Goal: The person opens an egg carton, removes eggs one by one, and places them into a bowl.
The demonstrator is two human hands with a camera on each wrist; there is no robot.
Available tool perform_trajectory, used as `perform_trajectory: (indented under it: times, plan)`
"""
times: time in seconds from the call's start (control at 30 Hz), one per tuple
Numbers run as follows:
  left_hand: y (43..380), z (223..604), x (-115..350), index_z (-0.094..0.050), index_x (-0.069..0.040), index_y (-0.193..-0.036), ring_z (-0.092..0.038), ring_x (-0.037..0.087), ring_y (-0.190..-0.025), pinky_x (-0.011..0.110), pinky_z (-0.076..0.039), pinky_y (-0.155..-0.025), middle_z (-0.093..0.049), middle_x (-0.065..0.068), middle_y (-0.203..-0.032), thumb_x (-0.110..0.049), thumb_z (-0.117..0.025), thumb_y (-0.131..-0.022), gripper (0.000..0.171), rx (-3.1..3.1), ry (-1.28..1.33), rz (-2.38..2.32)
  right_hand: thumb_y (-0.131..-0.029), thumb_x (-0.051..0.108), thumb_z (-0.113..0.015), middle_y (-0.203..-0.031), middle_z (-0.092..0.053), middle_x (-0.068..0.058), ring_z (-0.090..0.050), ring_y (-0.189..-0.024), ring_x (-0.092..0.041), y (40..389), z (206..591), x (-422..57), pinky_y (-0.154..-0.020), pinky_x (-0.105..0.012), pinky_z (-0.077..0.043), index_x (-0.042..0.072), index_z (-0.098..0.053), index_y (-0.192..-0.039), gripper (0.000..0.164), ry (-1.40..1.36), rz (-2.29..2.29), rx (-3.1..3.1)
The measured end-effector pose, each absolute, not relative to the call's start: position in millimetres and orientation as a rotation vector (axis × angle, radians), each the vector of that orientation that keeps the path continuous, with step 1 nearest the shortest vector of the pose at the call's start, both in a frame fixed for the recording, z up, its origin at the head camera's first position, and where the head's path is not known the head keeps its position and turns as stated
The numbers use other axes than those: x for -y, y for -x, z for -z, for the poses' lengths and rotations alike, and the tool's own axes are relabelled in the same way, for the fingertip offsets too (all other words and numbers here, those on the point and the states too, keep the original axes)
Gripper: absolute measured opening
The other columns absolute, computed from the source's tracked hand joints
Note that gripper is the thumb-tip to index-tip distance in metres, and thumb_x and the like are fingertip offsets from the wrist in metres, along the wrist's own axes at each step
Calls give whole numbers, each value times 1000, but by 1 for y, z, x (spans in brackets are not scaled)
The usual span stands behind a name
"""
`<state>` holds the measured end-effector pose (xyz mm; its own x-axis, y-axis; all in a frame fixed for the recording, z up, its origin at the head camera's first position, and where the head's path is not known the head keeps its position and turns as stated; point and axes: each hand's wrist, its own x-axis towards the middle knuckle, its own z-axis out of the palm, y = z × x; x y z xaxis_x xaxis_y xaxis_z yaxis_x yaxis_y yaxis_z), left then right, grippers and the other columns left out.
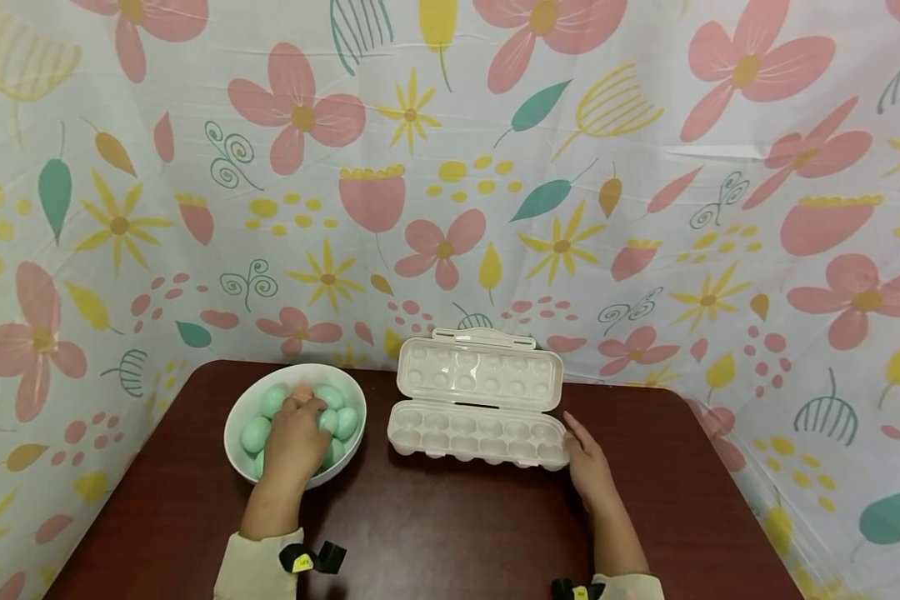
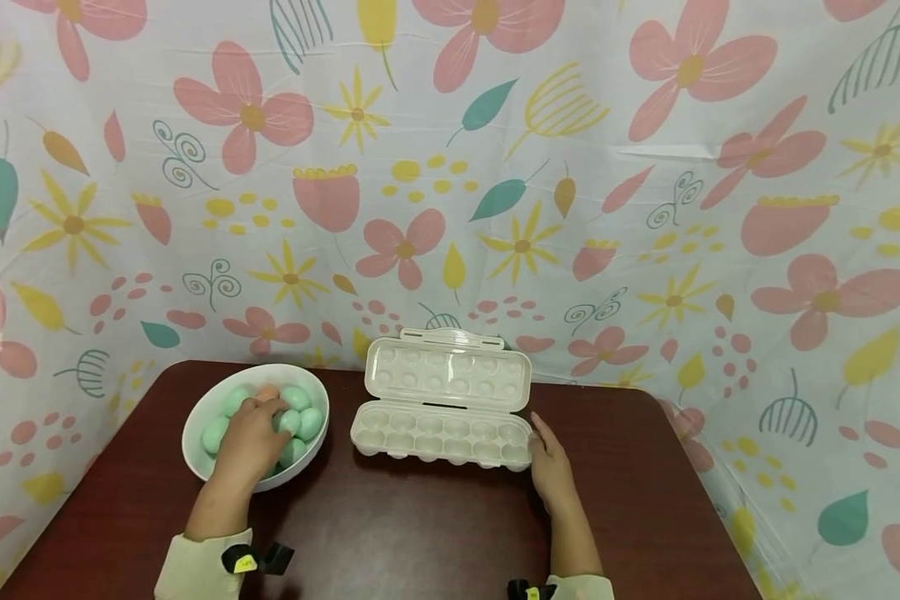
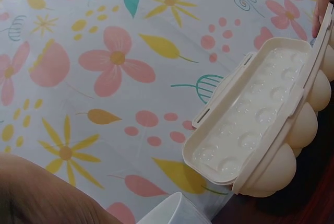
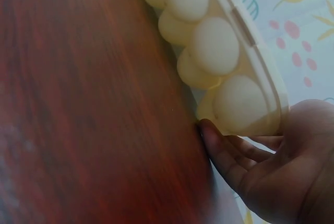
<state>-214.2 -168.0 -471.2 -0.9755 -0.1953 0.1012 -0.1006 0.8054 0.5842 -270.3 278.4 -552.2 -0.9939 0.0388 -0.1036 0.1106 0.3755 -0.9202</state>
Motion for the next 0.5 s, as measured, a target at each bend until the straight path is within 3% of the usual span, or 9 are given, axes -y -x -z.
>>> perform_trajectory:
  times: [0.27, 0.5]
  plan:
    - [214, 471, 167, -65, 2, -126, -54, 52, -119, 61, -46, -97, -55, 29, -129, -3, -62, -81, 45, 2832, -236, 900, -111, 31, -32, -167, -24, -18, -16, -154, -32, 270, 550, -278, -126, -54, -16, 14, -27, -161, 53, -164, 1744, -2504]
    - [214, 468, 169, -65, 1, -128, -53, 53, -119, 62, -47, -94, -54, 30, -129, -7, -63, -83, 45, 2855, -245, 900, -110, 47, -29, -166, -27, -16, -27, -150, -31, 270, 555, -276, -116, -51, -32, 16, -29, -161, 60, -134, 1726, -2537]
